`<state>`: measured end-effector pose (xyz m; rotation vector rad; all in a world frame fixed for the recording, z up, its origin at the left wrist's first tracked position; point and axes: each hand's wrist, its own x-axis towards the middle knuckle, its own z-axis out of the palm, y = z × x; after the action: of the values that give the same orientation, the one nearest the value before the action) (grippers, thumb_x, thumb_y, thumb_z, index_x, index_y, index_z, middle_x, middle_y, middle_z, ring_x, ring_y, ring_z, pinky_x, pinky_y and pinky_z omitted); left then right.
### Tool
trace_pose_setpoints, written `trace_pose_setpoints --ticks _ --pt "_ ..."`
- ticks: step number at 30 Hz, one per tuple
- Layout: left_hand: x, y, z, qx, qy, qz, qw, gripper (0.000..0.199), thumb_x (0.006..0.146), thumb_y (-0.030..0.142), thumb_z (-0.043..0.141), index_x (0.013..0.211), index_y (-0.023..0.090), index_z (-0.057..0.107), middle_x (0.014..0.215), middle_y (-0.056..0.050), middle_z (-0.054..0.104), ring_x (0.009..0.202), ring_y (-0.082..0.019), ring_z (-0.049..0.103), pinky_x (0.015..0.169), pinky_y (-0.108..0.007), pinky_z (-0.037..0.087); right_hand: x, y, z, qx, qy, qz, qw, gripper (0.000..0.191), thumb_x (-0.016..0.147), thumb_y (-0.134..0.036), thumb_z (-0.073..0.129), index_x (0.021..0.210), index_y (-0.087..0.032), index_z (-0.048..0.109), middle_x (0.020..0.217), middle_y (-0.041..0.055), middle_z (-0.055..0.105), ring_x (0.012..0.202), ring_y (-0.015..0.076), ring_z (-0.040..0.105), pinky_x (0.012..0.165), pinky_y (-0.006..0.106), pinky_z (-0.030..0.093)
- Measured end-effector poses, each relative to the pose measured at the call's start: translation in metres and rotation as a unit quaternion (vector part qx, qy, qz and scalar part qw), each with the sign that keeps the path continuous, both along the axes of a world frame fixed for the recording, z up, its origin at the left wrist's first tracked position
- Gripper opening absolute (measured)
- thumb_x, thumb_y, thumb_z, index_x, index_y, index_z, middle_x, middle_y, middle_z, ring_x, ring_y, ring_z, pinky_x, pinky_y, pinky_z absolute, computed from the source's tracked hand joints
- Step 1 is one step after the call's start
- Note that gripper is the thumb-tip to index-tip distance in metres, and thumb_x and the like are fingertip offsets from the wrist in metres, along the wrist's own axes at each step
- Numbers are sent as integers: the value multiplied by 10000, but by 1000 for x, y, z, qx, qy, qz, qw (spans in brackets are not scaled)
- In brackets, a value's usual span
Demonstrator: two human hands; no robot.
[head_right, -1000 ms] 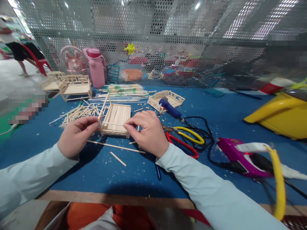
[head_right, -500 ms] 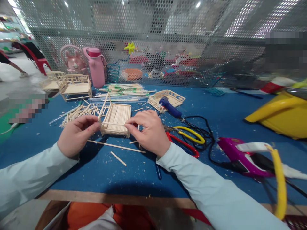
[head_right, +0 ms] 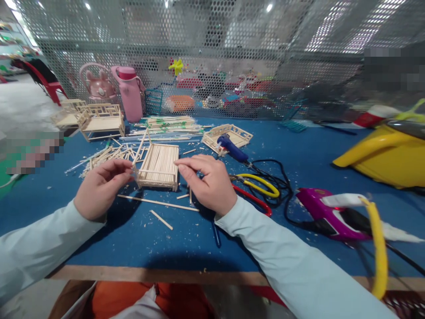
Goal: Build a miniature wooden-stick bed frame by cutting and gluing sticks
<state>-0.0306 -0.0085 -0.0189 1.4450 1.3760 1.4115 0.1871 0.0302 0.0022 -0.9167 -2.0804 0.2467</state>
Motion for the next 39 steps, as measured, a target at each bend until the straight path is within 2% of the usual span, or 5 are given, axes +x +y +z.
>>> trace_pose_setpoints --ticks 3,9,21,33,39 --pt "-1 0 2 4 -6 13 1000 203 663 211 580 854 149 603 759 -16 597 712 -132 563 701 -279 474 3 -1 -1 -28 26 -26 999 132 797 -230 524 781 -202 652 731 36 672 669 161 600 615 296 451" --pt "-4 1 1 -19 33 6 999 204 671 262 605 839 147 608 740 -18 610 675 -128 549 644 -261 451 1 0 -6 -19 9 -5 1000 108 761 -220 572 685 -172 633 641 25 634 603 140 561 605 288 442" --pt "-5 2 -2 -7 81 10 997 196 700 326 619 776 148 650 731 -44 667 662 -144 586 658 -291 480 -4 1 -8 -125 39 -11 991 104 749 -242 591 698 -168 645 651 24 669 614 144 600 596 269 470" --pt "-6 3 -3 2 91 20 996 199 696 329 626 770 148 664 728 -45 683 652 -147 601 652 -288 486 -3 1 -4 -118 44 -1 992 126 724 -247 612 629 -174 652 628 18 645 590 127 561 594 268 448" --pt "-6 2 -2 -5 100 23 995 197 696 332 624 766 152 662 731 -46 685 655 -151 602 665 -299 486 -4 3 -6 -174 69 8 982 123 715 -266 620 645 -168 644 612 15 614 579 121 525 578 270 428"
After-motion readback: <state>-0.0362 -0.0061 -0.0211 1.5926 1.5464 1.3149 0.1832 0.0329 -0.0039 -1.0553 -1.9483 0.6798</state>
